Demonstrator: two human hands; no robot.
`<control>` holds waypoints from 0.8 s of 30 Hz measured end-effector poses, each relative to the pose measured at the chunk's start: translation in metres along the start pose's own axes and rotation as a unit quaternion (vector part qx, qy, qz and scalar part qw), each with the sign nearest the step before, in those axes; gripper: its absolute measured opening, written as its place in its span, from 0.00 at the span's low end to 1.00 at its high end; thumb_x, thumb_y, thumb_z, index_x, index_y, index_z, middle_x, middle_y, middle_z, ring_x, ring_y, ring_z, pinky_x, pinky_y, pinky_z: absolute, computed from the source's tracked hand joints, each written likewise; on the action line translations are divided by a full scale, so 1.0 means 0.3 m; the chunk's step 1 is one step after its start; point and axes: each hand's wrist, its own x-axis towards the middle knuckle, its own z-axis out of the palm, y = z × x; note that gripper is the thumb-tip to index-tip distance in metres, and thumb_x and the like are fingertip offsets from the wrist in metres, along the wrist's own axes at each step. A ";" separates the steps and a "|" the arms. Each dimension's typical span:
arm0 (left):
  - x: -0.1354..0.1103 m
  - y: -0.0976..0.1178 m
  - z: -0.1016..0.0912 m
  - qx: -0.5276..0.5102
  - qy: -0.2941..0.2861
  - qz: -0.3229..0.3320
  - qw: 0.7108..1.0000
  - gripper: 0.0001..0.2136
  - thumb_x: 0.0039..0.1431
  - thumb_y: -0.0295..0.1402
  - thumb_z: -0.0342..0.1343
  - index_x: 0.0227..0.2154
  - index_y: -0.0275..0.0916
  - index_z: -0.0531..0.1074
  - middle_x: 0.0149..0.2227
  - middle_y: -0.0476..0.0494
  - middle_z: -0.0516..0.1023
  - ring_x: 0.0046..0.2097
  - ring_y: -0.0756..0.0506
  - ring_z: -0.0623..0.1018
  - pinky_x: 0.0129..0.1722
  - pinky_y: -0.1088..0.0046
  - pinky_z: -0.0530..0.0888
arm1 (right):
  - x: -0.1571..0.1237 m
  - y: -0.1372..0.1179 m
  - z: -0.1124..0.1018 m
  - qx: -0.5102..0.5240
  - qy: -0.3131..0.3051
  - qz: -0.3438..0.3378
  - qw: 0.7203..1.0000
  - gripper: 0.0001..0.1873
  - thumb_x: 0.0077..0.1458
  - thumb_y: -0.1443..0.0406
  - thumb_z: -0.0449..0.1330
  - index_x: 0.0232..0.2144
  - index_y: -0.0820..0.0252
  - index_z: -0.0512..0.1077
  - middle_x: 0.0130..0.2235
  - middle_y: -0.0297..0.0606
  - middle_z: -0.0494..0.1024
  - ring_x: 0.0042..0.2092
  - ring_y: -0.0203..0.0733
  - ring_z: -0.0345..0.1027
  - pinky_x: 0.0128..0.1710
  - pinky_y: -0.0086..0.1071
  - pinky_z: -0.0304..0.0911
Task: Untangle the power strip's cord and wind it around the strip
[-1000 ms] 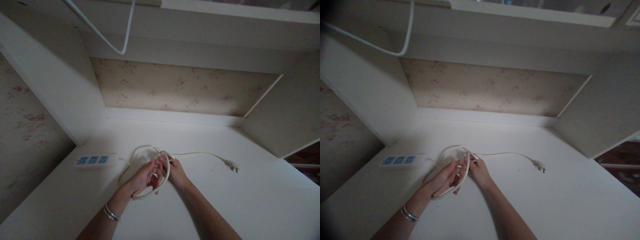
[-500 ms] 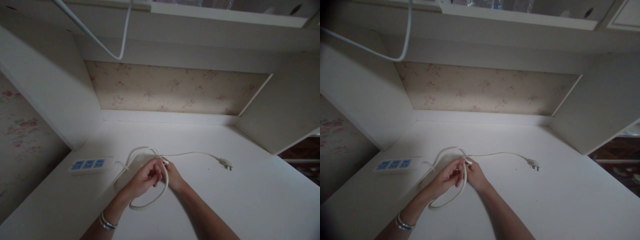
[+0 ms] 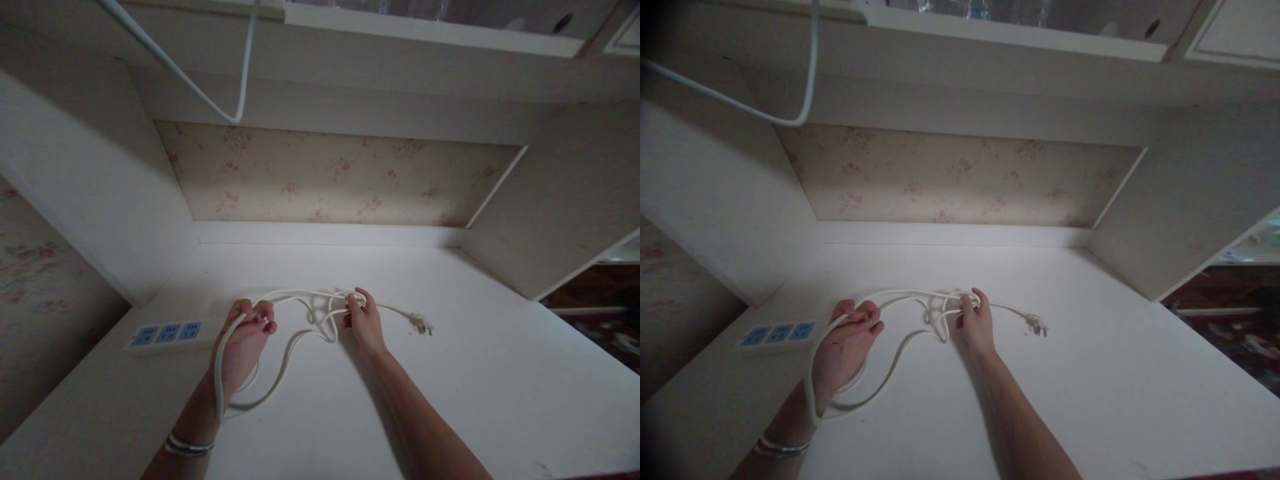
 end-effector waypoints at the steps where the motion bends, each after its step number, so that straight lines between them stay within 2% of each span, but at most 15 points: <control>1: 0.004 0.012 -0.019 -0.033 0.015 0.007 0.999 0.11 0.46 0.26 0.61 0.29 0.44 0.65 0.36 0.50 0.76 0.38 0.47 0.73 0.37 0.68 0.69 | 0.015 -0.002 -0.017 -0.004 0.021 0.006 1.000 0.29 0.49 0.51 0.61 0.50 0.55 0.64 0.24 0.28 0.74 0.18 0.34 0.62 0.17 0.27 0.58; 3: 0.013 0.034 -0.056 -0.083 0.051 0.015 0.995 0.06 0.47 0.31 0.60 0.27 0.44 0.67 0.40 0.50 0.78 0.41 0.44 0.74 0.41 0.62 0.70 | 0.037 -0.009 -0.043 0.000 0.049 0.019 0.999 0.27 0.48 0.54 0.61 0.49 0.56 0.65 0.24 0.29 0.74 0.18 0.34 0.63 0.17 0.27 0.59; 5: 0.020 0.053 -0.083 -0.115 0.071 0.014 0.991 0.04 0.48 0.33 0.58 0.25 0.43 0.68 0.40 0.50 0.78 0.42 0.43 0.74 0.42 0.60 0.70 | 0.045 -0.018 -0.056 0.008 0.057 0.034 0.998 0.26 0.46 0.56 0.62 0.47 0.56 0.66 0.24 0.30 0.75 0.18 0.34 0.63 0.18 0.28 0.62; 7: 0.025 0.070 -0.092 -0.128 0.063 0.003 0.990 0.05 0.50 0.36 0.56 0.24 0.42 0.67 0.37 0.49 0.77 0.39 0.45 0.73 0.40 0.62 0.71 | 0.042 -0.029 -0.061 0.008 0.039 0.043 0.998 0.23 0.45 0.56 0.63 0.44 0.57 0.68 0.25 0.32 0.76 0.19 0.35 0.64 0.20 0.30 0.64; 10: 0.029 0.081 -0.082 -0.124 0.037 -0.017 0.991 0.14 0.55 0.43 0.53 0.21 0.40 0.63 0.28 0.49 0.69 0.33 0.47 0.70 0.36 0.66 0.71 | 0.024 -0.049 -0.061 -0.025 -0.011 0.035 0.999 0.19 0.47 0.53 0.62 0.38 0.57 0.72 0.29 0.35 0.78 0.20 0.37 0.66 0.22 0.33 0.65; 13: 0.034 0.066 -0.065 -0.113 0.029 -0.019 0.993 0.15 0.56 0.38 0.55 0.20 0.39 0.59 0.25 0.52 0.64 0.29 0.51 0.67 0.33 0.70 0.69 | 0.006 -0.070 -0.064 -0.117 -0.023 -0.028 0.993 0.22 0.52 0.48 0.57 0.37 0.58 0.74 0.30 0.38 0.78 0.22 0.38 0.67 0.24 0.32 0.63; 15: 0.039 0.047 -0.054 -0.103 0.043 -0.005 0.994 0.11 0.54 0.31 0.58 0.22 0.39 0.61 0.26 0.53 0.64 0.28 0.53 0.66 0.31 0.74 0.67 | -0.001 -0.083 -0.070 -0.202 0.003 -0.092 0.975 0.25 0.55 0.46 0.52 0.35 0.58 0.76 0.27 0.38 0.78 0.23 0.40 0.67 0.25 0.32 0.60; 17: 0.044 0.030 -0.042 -0.084 0.065 0.006 0.994 0.07 0.51 0.29 0.61 0.28 0.41 0.67 0.27 0.54 0.66 0.26 0.54 0.65 0.29 0.76 0.66 | -0.003 -0.094 -0.078 -0.280 0.038 -0.152 0.947 0.26 0.57 0.46 0.50 0.33 0.57 0.77 0.26 0.38 0.78 0.26 0.42 0.69 0.28 0.32 0.59; 19: 0.049 0.018 -0.031 -0.046 0.089 0.015 0.995 0.12 0.49 0.29 0.63 0.36 0.46 0.70 0.31 0.55 0.70 0.26 0.55 0.66 0.29 0.78 0.65 | 0.000 -0.100 -0.089 -0.329 0.071 -0.196 0.921 0.24 0.57 0.47 0.51 0.36 0.56 0.78 0.26 0.38 0.78 0.28 0.43 0.70 0.30 0.32 0.57; 22: 0.054 0.012 -0.021 0.023 0.130 0.057 0.990 0.18 0.49 0.30 0.64 0.43 0.51 0.69 0.41 0.53 0.74 0.28 0.56 0.69 0.30 0.78 0.66 | 0.012 -0.099 -0.111 -0.383 0.112 -0.222 0.889 0.22 0.57 0.50 0.53 0.45 0.54 0.76 0.25 0.37 0.78 0.26 0.43 0.68 0.29 0.31 0.54; 24: 0.057 0.013 -0.023 0.062 0.165 0.111 0.978 0.18 0.50 0.31 0.64 0.44 0.52 0.69 0.45 0.53 0.74 0.29 0.56 0.70 0.31 0.78 0.67 | 0.025 -0.093 -0.128 -0.431 0.126 -0.222 0.865 0.20 0.58 0.53 0.52 0.46 0.54 0.75 0.26 0.37 0.78 0.26 0.42 0.67 0.28 0.31 0.52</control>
